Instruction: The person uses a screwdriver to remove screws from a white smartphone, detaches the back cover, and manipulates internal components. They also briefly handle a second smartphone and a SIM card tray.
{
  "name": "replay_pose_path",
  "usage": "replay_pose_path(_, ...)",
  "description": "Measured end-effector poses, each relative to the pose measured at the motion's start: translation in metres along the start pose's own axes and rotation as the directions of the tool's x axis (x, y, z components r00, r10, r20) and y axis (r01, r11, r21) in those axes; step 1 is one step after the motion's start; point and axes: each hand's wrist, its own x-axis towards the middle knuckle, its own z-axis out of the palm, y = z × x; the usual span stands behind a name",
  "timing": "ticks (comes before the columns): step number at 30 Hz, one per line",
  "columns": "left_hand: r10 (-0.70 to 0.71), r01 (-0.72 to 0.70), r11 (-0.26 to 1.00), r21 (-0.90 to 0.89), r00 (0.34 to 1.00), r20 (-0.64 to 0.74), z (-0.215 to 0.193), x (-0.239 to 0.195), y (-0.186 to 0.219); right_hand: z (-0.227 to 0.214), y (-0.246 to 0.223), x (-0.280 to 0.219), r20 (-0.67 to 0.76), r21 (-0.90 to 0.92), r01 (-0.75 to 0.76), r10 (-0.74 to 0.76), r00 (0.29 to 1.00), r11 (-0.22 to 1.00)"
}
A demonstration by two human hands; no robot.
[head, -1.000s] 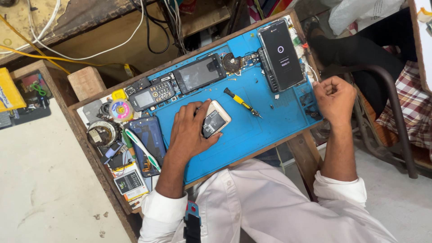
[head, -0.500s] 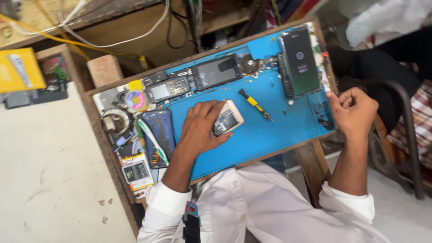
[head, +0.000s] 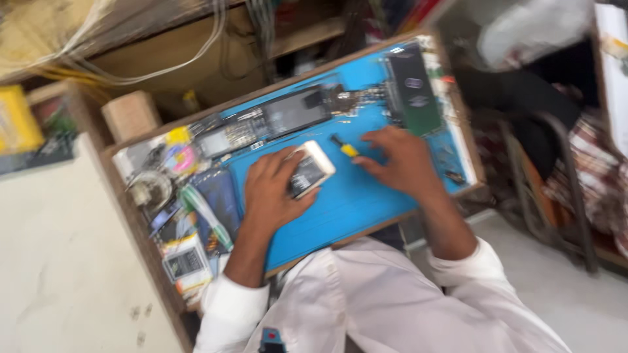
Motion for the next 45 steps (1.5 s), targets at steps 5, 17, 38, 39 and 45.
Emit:
replay_pose_path(5,-0.019,0.017,0.999,0.046,0.998,0.054,0.008,0.008,0.010,0.017,0.021,-0.017,-0.009,-0.016,0.071,-0.071,0.997,0.997)
replay_pose_path(17,-0.003,-0.010,0.997,0.081,0.988,0.156,0.005,0.009,0.013,0.024,0.013,-0.004,0.006,-0.051,0.081,-0.080,0.997,0.995)
replay_pose_path(38,-0.021,0.010,0.998,0.058,0.981,0.192,0.003,0.010,0.012,0.030,0.014,-0.002,0.019,-0.105,0.091,-0.090,0.996,0.990)
replay_pose_path(39,-0.023,0.013,0.998,0.054,0.981,0.191,0.004,0.010,0.012,0.030,0.013,-0.002,0.020,-0.102,0.087,-0.086,0.996,0.991)
replay_pose_path(45,-0.022,0.013,0.999,0.046,0.980,0.196,0.002,0.013,0.013,0.029,0.010,0.000,-0.004,-0.089,0.099,-0.100,0.995,0.991)
